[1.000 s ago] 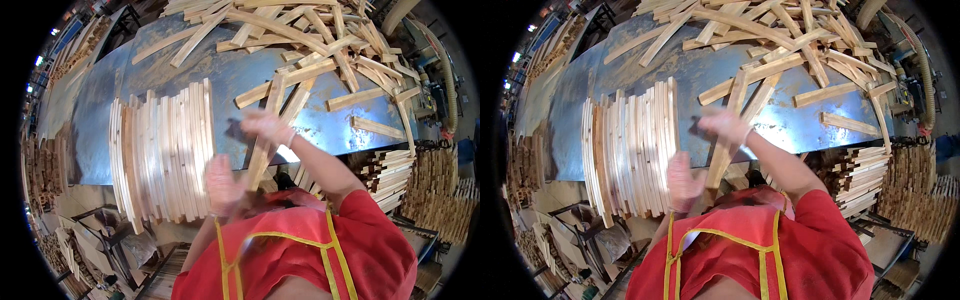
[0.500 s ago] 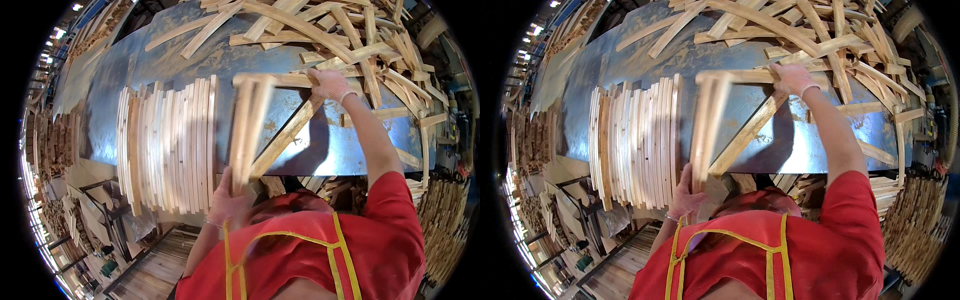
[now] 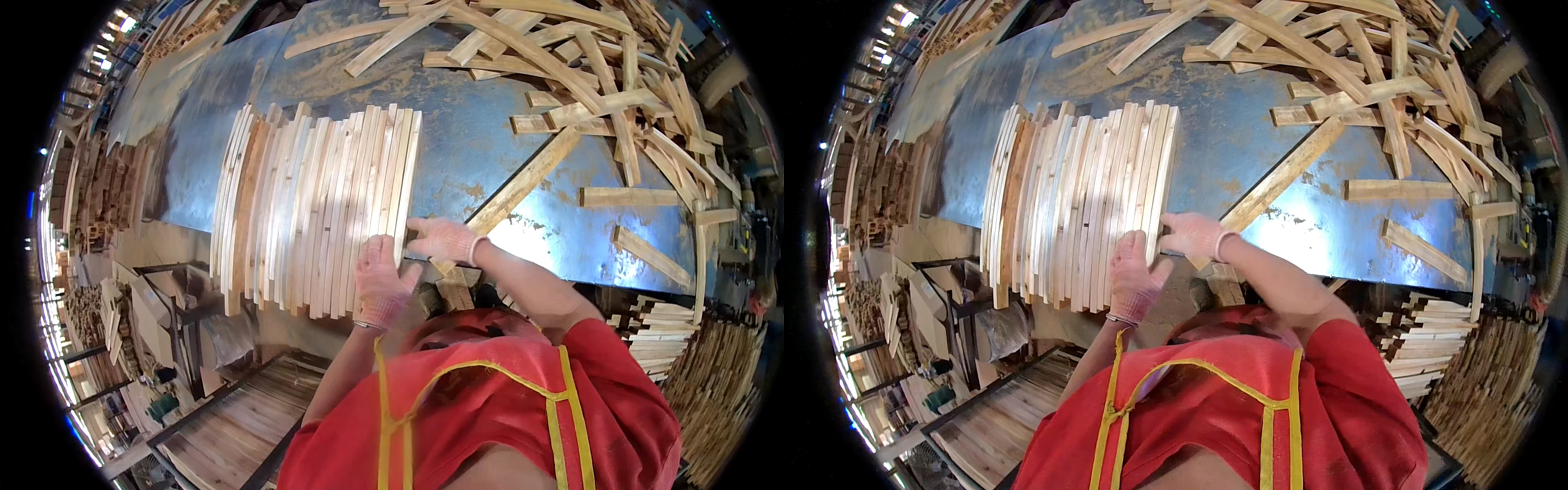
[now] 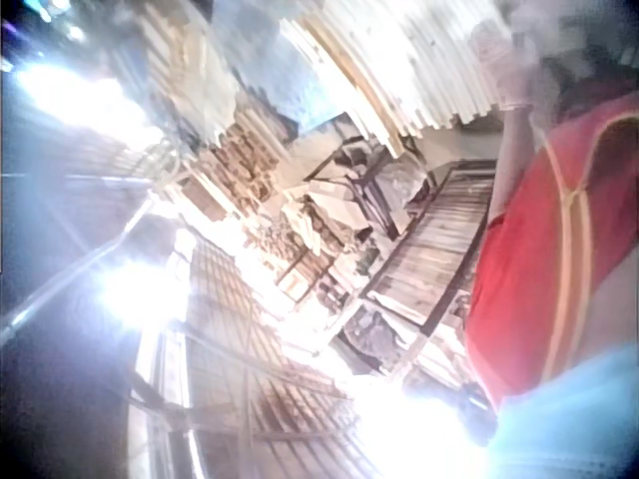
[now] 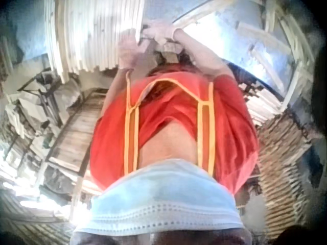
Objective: The person sorts wooden planks on a metal workbench in a workshop. They pick up individual planks from a disorganized pile and place them into a neat, aligned stack. The person handles the wood by hand, organizing the pieces one by one.
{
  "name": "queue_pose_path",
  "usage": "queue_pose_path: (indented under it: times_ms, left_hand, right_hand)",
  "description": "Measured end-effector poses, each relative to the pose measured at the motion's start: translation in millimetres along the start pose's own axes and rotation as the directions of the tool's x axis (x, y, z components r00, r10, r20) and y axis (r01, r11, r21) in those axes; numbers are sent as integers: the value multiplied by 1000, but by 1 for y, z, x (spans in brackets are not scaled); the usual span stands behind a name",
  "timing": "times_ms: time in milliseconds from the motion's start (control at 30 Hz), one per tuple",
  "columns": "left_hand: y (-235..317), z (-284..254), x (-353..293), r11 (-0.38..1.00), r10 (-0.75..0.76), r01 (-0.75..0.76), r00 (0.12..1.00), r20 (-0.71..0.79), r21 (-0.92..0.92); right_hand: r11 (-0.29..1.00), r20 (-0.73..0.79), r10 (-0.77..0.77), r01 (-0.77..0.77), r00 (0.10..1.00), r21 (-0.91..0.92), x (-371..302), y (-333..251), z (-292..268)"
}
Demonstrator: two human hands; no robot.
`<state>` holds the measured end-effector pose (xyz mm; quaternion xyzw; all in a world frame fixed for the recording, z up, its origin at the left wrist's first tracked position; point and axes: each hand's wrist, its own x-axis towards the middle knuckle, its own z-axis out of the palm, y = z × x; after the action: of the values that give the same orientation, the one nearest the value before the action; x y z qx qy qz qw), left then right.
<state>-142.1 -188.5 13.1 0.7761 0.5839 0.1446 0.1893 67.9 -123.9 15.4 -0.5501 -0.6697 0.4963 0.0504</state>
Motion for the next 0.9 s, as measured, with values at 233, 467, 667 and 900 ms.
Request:
queue_pose_path:
  times_ms: [233, 467, 667, 900]
  left_hand:
    - [-13, -4, -8, 945, 72, -135, 974, 214, 298]
    - [30, -1, 4, 964, 257, -265, 952, 168, 24]
    - [77, 73, 0, 931, 111, -239, 904, 412, 275]
    - [18, 115, -20, 974, 24, 38, 962, 271, -222]
  right_hand:
    - [464, -278, -349, -92, 895, -881, -74, 116, -50]
    - [688, -411, -607, 191, 680, -700, -99, 76, -9]
    - [822, -792, 433, 171, 430, 543, -79, 174, -161]
    - [376, -558, 826, 662, 79, 649, -48, 264, -319]
